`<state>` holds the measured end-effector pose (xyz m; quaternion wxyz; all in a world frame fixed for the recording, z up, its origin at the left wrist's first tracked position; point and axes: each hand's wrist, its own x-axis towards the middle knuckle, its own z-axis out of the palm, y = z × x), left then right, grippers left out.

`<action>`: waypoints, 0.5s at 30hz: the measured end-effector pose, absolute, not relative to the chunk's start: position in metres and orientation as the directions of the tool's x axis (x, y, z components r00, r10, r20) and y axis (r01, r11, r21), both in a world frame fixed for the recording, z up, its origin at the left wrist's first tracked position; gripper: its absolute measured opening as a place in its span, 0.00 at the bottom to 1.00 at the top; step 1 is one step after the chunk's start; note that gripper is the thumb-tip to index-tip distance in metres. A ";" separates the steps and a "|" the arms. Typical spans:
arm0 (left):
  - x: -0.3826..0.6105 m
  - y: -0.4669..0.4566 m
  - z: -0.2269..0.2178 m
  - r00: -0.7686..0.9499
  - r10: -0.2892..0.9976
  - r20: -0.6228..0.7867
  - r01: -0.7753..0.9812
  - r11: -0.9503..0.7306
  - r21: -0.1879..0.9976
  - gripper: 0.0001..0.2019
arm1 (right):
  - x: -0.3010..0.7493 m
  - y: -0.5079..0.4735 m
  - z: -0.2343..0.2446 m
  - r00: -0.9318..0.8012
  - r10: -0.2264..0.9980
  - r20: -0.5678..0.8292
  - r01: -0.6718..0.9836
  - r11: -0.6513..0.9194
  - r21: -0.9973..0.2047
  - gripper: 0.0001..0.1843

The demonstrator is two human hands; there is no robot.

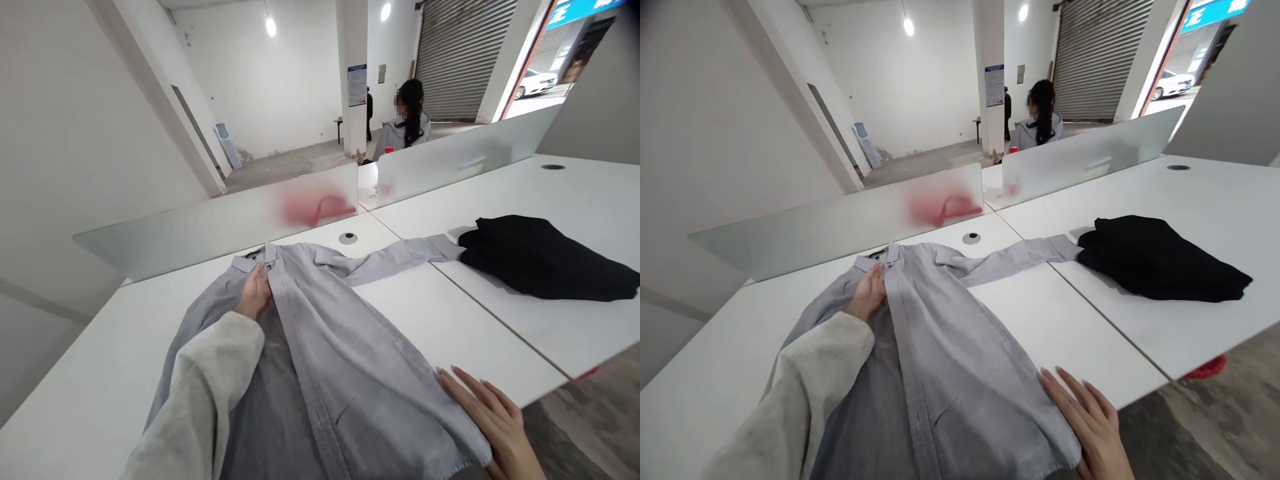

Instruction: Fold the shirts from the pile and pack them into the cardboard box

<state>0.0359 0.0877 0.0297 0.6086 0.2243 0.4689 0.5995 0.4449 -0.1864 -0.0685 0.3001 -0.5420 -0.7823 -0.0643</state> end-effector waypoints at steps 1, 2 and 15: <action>0.036 0.100 0.029 -0.198 0.939 -0.282 -0.511 0.147 0.847 0.11 | 0.444 -0.186 -0.070 -0.209 0.819 0.535 0.889 0.387 -0.245 0.31; 0.035 0.111 0.027 -0.242 0.934 -0.263 -0.499 0.112 0.859 0.14 | 0.444 -0.186 -0.072 -0.186 0.828 0.529 0.891 0.370 -0.265 0.31; 0.013 0.145 0.002 -0.437 0.899 0.000 -0.274 -0.133 0.953 0.26 | 0.444 -0.191 -0.073 -0.126 0.832 0.540 0.892 0.333 -0.305 0.27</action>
